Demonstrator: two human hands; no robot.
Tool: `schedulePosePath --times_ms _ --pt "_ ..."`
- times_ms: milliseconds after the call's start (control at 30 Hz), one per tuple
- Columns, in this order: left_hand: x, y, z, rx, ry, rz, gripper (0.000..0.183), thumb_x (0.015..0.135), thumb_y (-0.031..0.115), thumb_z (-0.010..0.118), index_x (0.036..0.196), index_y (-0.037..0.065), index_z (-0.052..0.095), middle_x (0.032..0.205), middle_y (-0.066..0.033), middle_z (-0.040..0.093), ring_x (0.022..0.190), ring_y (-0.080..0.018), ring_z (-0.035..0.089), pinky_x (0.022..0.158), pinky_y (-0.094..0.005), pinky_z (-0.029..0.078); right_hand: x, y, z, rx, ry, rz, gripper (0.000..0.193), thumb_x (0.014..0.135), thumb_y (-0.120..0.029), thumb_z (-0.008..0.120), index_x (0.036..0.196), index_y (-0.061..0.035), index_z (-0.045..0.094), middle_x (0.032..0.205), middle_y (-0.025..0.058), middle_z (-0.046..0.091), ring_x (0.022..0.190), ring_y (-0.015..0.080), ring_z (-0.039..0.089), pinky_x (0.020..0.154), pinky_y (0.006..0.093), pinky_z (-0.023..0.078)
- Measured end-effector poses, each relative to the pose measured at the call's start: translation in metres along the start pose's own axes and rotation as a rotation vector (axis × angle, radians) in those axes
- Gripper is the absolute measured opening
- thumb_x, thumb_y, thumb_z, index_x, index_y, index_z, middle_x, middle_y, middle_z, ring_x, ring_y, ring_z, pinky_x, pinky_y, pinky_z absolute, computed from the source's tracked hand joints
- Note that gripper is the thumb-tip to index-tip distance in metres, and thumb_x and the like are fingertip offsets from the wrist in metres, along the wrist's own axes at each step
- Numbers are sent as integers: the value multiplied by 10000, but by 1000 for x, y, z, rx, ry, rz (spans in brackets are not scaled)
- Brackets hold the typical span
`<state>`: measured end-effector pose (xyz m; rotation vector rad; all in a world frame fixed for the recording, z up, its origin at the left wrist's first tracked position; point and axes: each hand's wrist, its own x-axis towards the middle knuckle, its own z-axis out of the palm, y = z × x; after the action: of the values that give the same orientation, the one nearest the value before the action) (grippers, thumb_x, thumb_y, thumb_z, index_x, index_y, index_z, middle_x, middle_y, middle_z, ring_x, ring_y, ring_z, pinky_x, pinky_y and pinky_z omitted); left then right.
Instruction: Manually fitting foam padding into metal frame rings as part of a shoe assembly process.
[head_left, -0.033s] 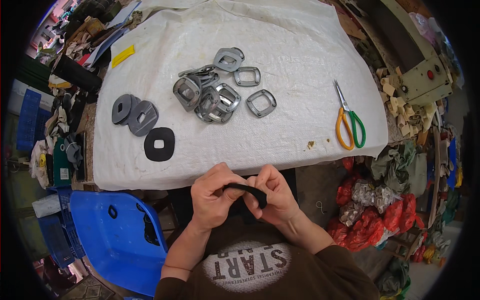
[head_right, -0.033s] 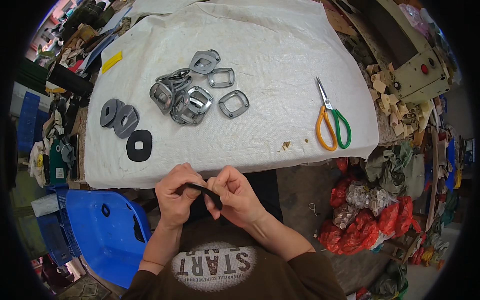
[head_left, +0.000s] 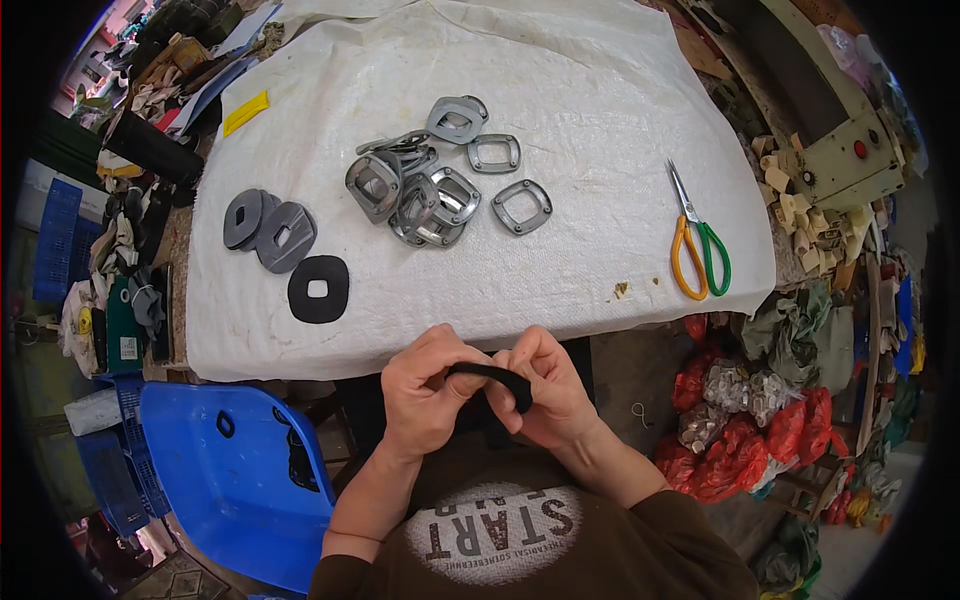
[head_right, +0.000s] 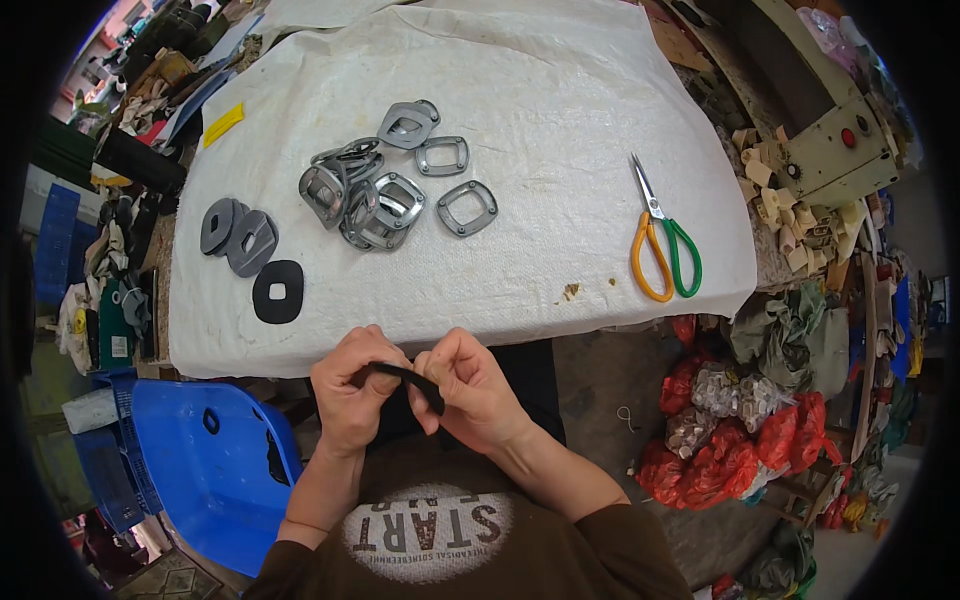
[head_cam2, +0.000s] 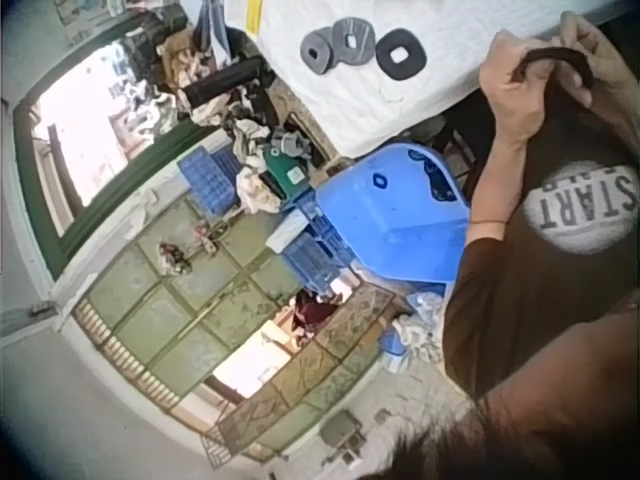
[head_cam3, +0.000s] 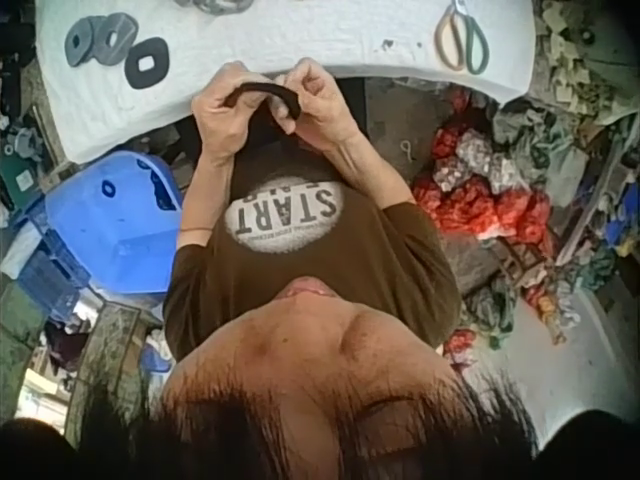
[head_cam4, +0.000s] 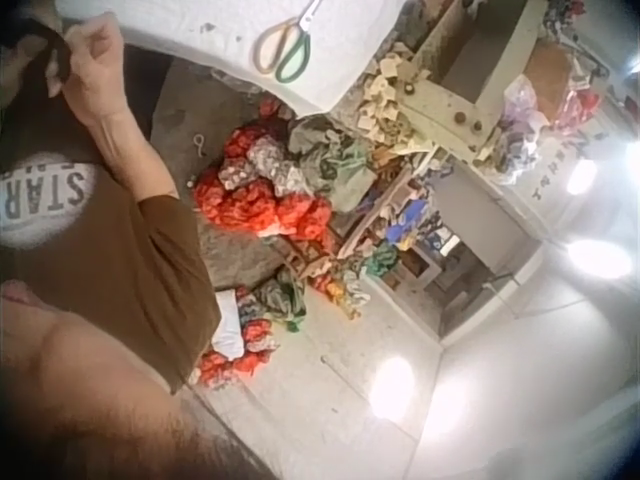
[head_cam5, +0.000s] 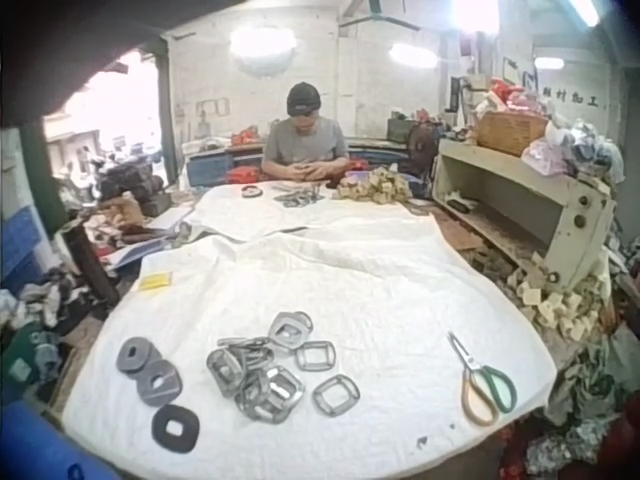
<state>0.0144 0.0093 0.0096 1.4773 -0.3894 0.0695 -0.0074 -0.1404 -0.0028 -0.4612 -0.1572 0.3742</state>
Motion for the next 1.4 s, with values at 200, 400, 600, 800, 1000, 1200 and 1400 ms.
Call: schedulePosePath --times_ms 200,400,600,800,1000,1200,1400 --pt "-2 0 -5 -31 19 -111 206 819 195 653 844 -8 626 717 -24 500 586 -79 464 504 -209 348 5 -10 6 -83 122 -6 168 901 -183 526 942 -49 433 804 171 567 608 212 557 578 293 472" --pt "-1 1 -7 51 33 -101 224 819 213 655 827 -9 625 705 -18 483 563 -70 455 487 -206 342 3 -11 2 -434 4 -72 144 921 -180 486 933 -48 428 867 176 562 695 203 550 641 286 459" --pt "-1 1 -5 84 61 -45 210 809 203 664 811 -4 635 686 -17 504 553 -73 447 478 -207 333 1 -1 12 -240 220 -50 163 927 -187 485 870 -43 435 827 105 553 655 133 506 607 245 423" --pt "-1 1 -7 123 55 5 165 794 163 673 818 2 648 671 -23 522 548 -84 455 473 -211 336 3 1 8 -104 272 37 164 918 -193 485 850 -51 438 746 111 526 615 150 448 602 276 370" --pt "1 4 -6 151 21 64 122 768 108 684 825 4 654 668 -33 539 559 -97 481 484 -213 367 1 -2 0 1 60 91 154 879 -165 546 849 -44 455 745 128 546 616 173 484 585 280 388" --pt "0 2 -5 142 -3 100 132 759 116 691 828 8 659 669 -35 541 577 -104 491 507 -219 386 0 -1 -9 98 44 152 134 856 -110 582 944 -42 506 835 103 584 732 182 616 523 268 469" --pt "4 10 -6 134 -44 36 146 762 136 694 843 17 667 669 -28 536 586 -107 493 525 -227 395 4 -13 1 30 141 185 145 881 -135 556 971 -35 502 828 105 587 696 190 598 567 283 485"
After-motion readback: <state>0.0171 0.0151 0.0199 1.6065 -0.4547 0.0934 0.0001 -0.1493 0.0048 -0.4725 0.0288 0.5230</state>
